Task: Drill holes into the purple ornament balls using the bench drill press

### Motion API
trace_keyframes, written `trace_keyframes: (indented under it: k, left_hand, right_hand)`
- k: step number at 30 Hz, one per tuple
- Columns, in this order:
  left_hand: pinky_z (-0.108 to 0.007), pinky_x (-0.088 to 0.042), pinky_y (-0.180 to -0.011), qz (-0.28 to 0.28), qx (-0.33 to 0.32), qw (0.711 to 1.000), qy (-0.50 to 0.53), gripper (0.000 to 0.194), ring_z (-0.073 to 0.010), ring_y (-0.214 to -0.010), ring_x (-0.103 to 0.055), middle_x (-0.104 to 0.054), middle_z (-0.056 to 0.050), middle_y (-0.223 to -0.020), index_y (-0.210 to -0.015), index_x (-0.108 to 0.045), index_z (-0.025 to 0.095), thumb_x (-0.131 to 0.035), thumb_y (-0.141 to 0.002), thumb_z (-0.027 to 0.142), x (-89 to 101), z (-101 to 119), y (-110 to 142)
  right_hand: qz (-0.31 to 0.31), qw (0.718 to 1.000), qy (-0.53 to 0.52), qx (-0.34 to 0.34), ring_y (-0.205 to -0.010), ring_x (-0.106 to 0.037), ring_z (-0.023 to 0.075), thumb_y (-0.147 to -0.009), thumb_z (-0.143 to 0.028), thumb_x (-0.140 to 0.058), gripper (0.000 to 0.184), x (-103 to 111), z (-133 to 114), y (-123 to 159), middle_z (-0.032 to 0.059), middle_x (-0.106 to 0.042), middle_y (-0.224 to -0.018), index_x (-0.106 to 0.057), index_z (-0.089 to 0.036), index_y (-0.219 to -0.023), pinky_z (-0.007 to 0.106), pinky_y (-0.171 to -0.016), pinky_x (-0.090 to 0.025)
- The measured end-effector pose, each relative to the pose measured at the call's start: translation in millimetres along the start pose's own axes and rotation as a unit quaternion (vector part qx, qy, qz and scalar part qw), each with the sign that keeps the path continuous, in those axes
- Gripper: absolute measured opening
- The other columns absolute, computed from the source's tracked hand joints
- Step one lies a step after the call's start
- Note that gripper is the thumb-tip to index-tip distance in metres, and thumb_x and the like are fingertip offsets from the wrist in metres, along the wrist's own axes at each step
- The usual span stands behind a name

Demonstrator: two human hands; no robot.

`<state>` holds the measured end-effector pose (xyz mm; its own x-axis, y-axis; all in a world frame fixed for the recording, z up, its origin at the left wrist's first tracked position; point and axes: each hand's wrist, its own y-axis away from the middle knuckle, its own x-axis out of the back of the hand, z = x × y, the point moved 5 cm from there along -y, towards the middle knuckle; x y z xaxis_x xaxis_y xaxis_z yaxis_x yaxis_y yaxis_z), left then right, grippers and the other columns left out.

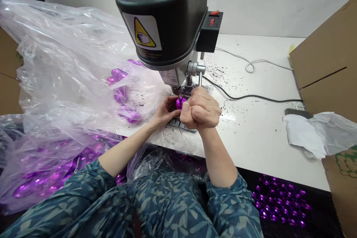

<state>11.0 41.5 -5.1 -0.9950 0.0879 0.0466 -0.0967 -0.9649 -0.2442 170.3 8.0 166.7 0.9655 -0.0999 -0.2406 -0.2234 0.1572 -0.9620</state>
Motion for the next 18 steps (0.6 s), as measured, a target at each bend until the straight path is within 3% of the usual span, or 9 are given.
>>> trace_keyframes:
  k: [2, 4, 6, 8, 10, 12, 15, 17, 18]
  left_hand:
    - [-0.054, -0.055, -0.117, 0.004, -0.007, 1.000, -0.003, 0.066, -0.0304, -0.128, -0.070, -0.072, -0.013, -0.133, -0.128, -0.061, 0.023, -0.091, -0.080, 0.057, -0.7, 1, -1]
    - [-0.053, -0.056, -0.114, 0.020, -0.016, 0.999, -0.020, 0.064, -0.0300, -0.124, -0.071, -0.072, -0.013, -0.130, -0.126, -0.062, 0.023, -0.091, -0.080, 0.055, -0.6, 3, -1]
    - [-0.051, -0.058, -0.110, 0.054, -0.028, 0.996, -0.064, 0.059, -0.0293, -0.120, -0.072, -0.072, -0.012, -0.127, -0.123, -0.062, 0.023, -0.091, -0.080, 0.052, 0.9, 9, 4]
    - [-0.049, -0.059, -0.107, 0.083, -0.049, 0.987, -0.125, 0.053, -0.0288, -0.119, -0.071, -0.072, -0.012, -0.126, -0.120, -0.063, 0.022, -0.090, -0.082, 0.047, 1.7, 19, 17]
    - [-0.048, -0.060, -0.105, 0.072, -0.086, 0.979, -0.170, 0.049, -0.0291, -0.120, -0.071, -0.071, -0.012, -0.125, -0.121, -0.063, 0.023, -0.089, -0.084, 0.043, -1.9, 30, 42]
    - [-0.047, -0.063, -0.101, 0.001, -0.144, 0.974, -0.177, 0.047, -0.0287, -0.117, -0.073, -0.073, -0.011, -0.123, -0.122, -0.065, 0.025, -0.088, -0.085, 0.042, -12.0, 38, 76]
    - [-0.042, -0.066, -0.087, -0.208, -0.249, 0.931, -0.167, 0.032, -0.0267, -0.103, -0.077, -0.077, -0.010, -0.119, -0.120, -0.070, 0.031, -0.080, -0.091, 0.041, -38.7, 40, 138]
    - [-0.043, -0.066, -0.082, -0.322, -0.265, 0.886, -0.203, 0.025, -0.0286, -0.098, -0.078, -0.080, -0.010, -0.119, -0.120, -0.074, 0.034, -0.069, -0.096, 0.032, -53.9, 32, 171]
    - [-0.046, -0.066, -0.082, -0.347, -0.250, 0.875, -0.226, 0.027, -0.0305, -0.099, -0.078, -0.080, -0.011, -0.121, -0.122, -0.075, 0.035, -0.065, -0.097, 0.029, -57.9, 26, 179]
  right_hand:
    - [0.032, 0.999, 0.013, -0.032, -0.035, -0.025, 0.0048, -0.092, -0.009, -0.054, 0.047, -2, 1, -9, -0.0086, -0.026, -0.046, -0.019, -0.023, -0.062, 0.027, -0.036, -0.025]
    - [0.055, 0.989, 0.051, -0.128, -0.037, -0.023, 0.0049, -0.096, -0.014, -0.057, 0.050, -7, 7, -23, -0.0076, -0.024, -0.046, -0.024, -0.021, -0.059, 0.028, -0.038, -0.020]
    - [0.060, 0.979, 0.072, -0.182, -0.039, -0.026, 0.0047, -0.100, -0.020, -0.058, 0.051, -13, 11, -40, -0.0069, -0.029, -0.048, -0.028, -0.021, -0.059, 0.030, -0.041, -0.018]
    - [0.055, 0.970, 0.074, -0.225, -0.039, -0.030, 0.0056, -0.099, -0.023, -0.063, 0.051, -19, 15, -54, -0.0069, -0.031, -0.048, -0.031, -0.021, -0.060, 0.031, -0.044, -0.019]
    - [0.062, 0.967, 0.067, -0.236, -0.041, -0.030, 0.0065, -0.098, -0.029, -0.064, 0.051, -21, 18, -62, -0.0062, -0.030, -0.049, -0.031, -0.021, -0.060, 0.032, -0.046, -0.020]
    - [0.061, 0.968, 0.064, -0.236, -0.042, -0.029, 0.0073, -0.096, -0.036, -0.062, 0.049, -22, 20, -64, -0.0056, -0.029, -0.049, -0.031, -0.021, -0.061, 0.033, -0.048, -0.021]
    - [0.056, 0.968, 0.073, -0.232, -0.043, -0.026, 0.0084, -0.094, -0.046, -0.060, 0.049, -22, 19, -62, -0.0054, -0.027, -0.050, -0.031, -0.023, -0.061, 0.034, -0.050, -0.022]
    - [0.055, 0.967, 0.082, -0.235, -0.043, -0.025, 0.0092, -0.093, -0.051, -0.060, 0.052, -22, 19, -61, -0.0055, -0.026, -0.050, -0.030, -0.024, -0.061, 0.036, -0.050, -0.022]
    - [0.054, 0.966, 0.085, -0.238, -0.043, -0.026, 0.0093, -0.093, -0.054, -0.060, 0.053, -21, 20, -60, -0.0055, -0.027, -0.050, -0.030, -0.025, -0.060, 0.036, -0.050, -0.023]
